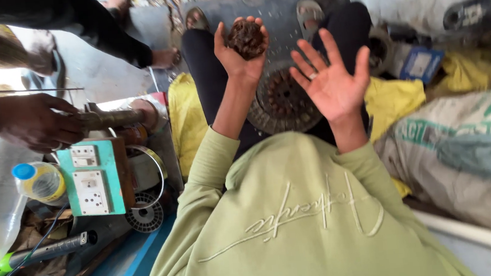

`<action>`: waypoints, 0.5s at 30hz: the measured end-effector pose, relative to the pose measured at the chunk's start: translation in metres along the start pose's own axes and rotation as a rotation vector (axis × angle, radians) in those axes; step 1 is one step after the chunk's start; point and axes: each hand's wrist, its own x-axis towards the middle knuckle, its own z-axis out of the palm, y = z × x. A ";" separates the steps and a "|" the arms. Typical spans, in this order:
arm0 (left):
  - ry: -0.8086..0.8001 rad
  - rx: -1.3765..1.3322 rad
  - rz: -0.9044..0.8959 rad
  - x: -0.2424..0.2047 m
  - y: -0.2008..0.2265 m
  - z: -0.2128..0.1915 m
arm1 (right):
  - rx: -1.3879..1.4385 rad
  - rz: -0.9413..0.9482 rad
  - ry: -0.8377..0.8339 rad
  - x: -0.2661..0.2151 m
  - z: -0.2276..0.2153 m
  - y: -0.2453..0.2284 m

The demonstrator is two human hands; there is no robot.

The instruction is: Removing old copper windings from an electric motor stator using pliers and a screwdriver.

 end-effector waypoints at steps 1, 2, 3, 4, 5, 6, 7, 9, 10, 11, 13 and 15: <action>0.057 0.020 -0.009 0.011 0.007 0.005 | -0.014 -0.028 0.004 -0.001 -0.007 -0.006; 0.115 0.040 -0.018 0.023 0.014 0.010 | -0.028 -0.056 0.008 -0.001 -0.014 -0.012; 0.103 0.042 -0.009 0.042 0.021 0.011 | -0.030 -0.051 -0.007 0.000 -0.019 -0.020; 0.095 0.089 -0.011 0.061 0.029 0.013 | -0.007 -0.080 0.004 0.002 -0.024 -0.029; 0.091 0.136 -0.016 0.081 0.035 0.013 | 0.017 -0.110 0.019 0.003 -0.029 -0.038; 0.083 0.138 -0.008 0.110 0.041 0.001 | 0.015 -0.107 0.008 0.003 -0.034 -0.045; 0.037 0.205 0.029 0.140 0.046 -0.009 | 0.006 -0.135 0.036 0.005 -0.038 -0.054; -0.020 0.272 0.073 0.201 0.054 -0.022 | -0.008 -0.162 0.051 0.006 -0.046 -0.069; 0.028 0.449 0.246 0.232 0.057 -0.024 | 0.014 -0.191 0.079 0.006 -0.050 -0.075; 0.075 0.624 0.423 0.267 0.063 -0.024 | 0.036 -0.219 0.103 0.010 -0.054 -0.081; -0.017 1.059 0.746 0.328 0.080 -0.018 | -0.001 -0.245 0.141 0.012 -0.062 -0.087; -0.105 1.489 1.055 0.393 0.099 -0.021 | -0.039 -0.274 0.196 0.013 -0.069 -0.091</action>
